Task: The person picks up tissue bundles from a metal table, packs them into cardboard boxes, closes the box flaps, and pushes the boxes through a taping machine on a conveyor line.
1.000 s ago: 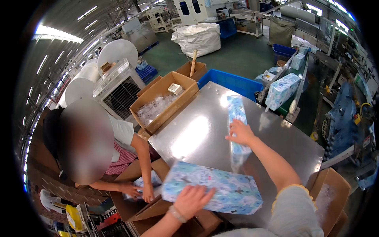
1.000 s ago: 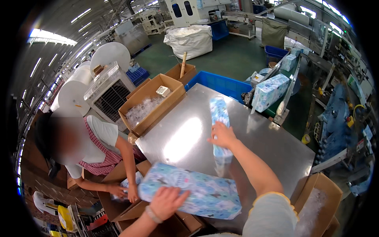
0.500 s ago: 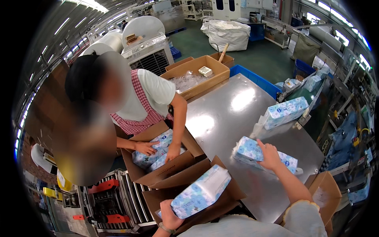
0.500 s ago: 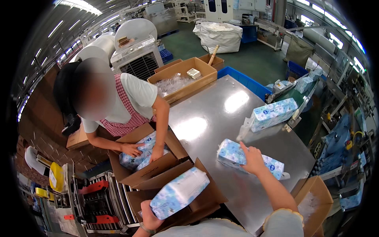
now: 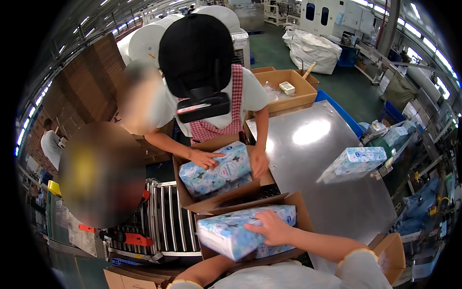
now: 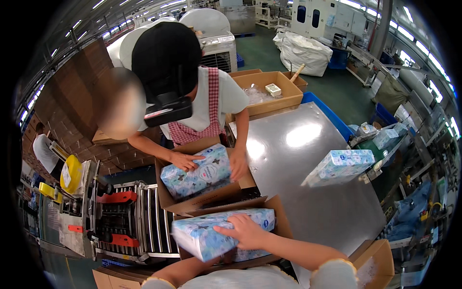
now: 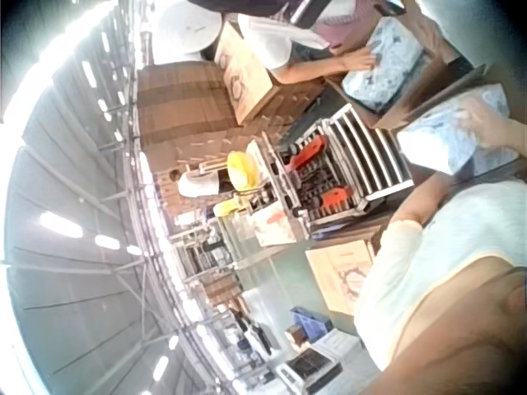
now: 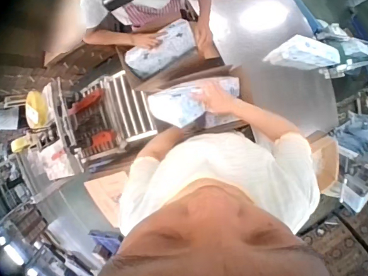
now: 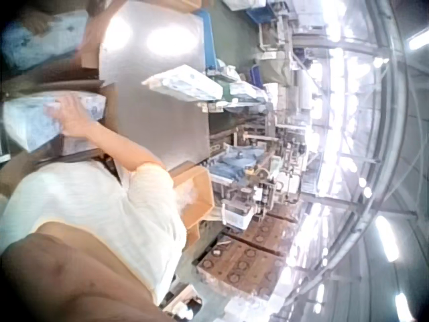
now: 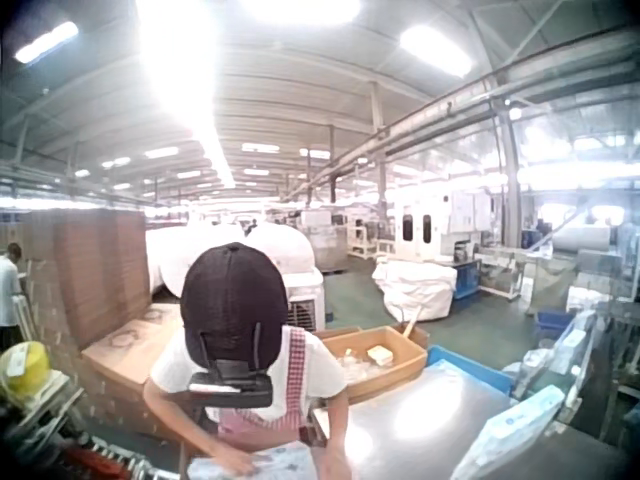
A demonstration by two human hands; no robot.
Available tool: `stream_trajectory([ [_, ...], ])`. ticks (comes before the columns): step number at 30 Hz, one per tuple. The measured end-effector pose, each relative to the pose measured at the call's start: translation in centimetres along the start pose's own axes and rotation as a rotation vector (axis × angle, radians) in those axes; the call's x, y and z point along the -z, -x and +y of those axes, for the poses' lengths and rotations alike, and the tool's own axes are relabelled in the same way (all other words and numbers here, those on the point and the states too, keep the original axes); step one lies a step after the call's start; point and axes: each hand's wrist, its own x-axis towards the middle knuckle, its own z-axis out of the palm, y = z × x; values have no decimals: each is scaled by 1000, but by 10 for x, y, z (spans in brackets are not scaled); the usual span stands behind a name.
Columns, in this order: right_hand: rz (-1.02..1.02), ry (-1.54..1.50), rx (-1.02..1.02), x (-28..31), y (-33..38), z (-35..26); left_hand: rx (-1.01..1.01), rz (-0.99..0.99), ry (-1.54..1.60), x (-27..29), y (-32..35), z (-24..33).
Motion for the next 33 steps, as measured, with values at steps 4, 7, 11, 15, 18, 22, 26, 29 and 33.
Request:
stream_trajectory([
  [4,-486,148,-89,-124,3,50,-72,-198,5,-78,-24,-63],
  [7,-740,74,-188,-180,10,43,158,-430,256,-93,1,-70],
  [11,-1017,-6,-514,-275,75,104,49,-209,325,-48,10,-51],
  [15,-829,-358,-498,-181,62,134,20,31,303,-28,-11,-53],
  [18,-328,-614,-610,21,34,133,156,43,480,10,-15,-31],
  [22,-188,517,-917,189,122,243,-59,292,507,36,-42,-10],
  [26,-247,1029,-1148,237,256,315,-245,484,506,118,-76,57],
  [29,-395,501,-1211,217,235,323,-415,695,267,175,-106,105],
  [33,-75,246,-837,181,198,281,-383,777,-53,219,-159,142],
])
